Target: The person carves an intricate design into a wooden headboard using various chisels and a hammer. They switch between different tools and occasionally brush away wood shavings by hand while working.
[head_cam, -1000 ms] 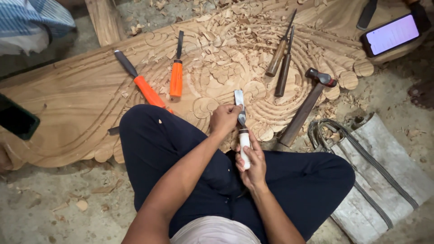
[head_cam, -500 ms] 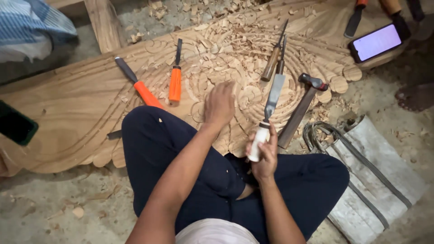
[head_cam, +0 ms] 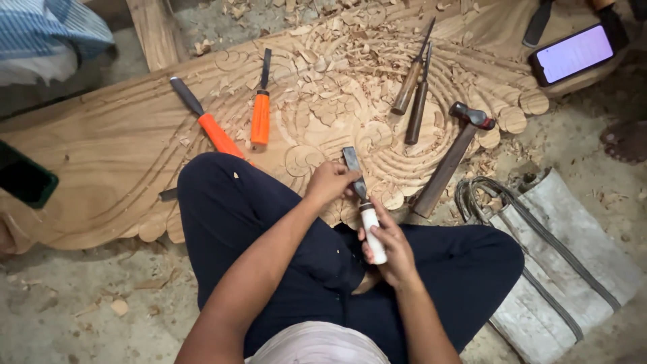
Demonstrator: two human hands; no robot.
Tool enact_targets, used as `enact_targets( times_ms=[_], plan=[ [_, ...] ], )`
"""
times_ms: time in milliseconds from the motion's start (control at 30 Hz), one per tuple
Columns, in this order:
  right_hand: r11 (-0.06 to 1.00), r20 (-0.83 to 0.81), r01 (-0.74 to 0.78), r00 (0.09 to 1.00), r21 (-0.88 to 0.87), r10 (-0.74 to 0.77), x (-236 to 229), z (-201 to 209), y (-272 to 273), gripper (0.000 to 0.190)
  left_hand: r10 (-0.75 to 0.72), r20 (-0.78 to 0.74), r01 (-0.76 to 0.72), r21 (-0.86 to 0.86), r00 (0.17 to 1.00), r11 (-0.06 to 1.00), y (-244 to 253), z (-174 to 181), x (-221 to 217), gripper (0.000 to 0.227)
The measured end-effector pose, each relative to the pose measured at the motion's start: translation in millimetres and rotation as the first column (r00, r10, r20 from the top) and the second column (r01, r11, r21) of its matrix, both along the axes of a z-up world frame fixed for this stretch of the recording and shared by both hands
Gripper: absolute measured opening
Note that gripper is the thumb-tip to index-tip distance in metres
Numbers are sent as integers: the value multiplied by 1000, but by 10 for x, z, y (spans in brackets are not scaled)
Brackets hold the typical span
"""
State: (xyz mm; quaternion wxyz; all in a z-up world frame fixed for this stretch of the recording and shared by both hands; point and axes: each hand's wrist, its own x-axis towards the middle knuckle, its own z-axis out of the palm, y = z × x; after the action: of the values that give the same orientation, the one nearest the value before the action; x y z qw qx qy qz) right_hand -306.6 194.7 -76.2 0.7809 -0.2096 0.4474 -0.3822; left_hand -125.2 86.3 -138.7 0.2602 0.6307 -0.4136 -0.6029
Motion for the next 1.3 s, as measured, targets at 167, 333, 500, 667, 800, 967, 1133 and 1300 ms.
enact_targets(
  times_ms=[167, 333, 500, 667, 800, 967, 1133, 1300],
  plan=[
    [997, 42, -48, 998, 56, 45, -203, 198, -171, 74, 79, -219, -58, 101, 972, 993, -41, -123, -76, 30],
    [989, 52, -102, 994, 105, 97, -276, 309, -272, 72, 99, -287, -53, 165, 953, 985, -92, -79, -66, 29],
    [986, 91, -118, 990, 118, 108, -299, 191, -319, 73, 177, -282, -128, 183, 943, 975, -93, -48, -102, 23],
    [993, 191, -91, 979, 80, 74, -223, 88, -271, 73, 194, -203, -165, 148, 960, 975, -80, 34, -141, 24],
    [994, 211, -73, 976, 77, 56, -173, 8, -249, 73, 241, -207, -218, 127, 948, 968, -64, -70, -164, 21],
    [997, 211, -24, 977, 77, 7, -83, -25, -188, 73, 249, -189, -230, 116, 950, 966, -49, -12, -155, 24],
    [998, 147, 9, 989, 59, -17, 24, -28, -162, 74, 257, -186, -246, 84, 948, 966, -59, 24, -144, 27],
    [997, 182, 59, 981, 40, -65, 138, -34, -143, 75, 255, -68, -254, 19, 965, 967, -59, 56, -132, 32]
  ],
)
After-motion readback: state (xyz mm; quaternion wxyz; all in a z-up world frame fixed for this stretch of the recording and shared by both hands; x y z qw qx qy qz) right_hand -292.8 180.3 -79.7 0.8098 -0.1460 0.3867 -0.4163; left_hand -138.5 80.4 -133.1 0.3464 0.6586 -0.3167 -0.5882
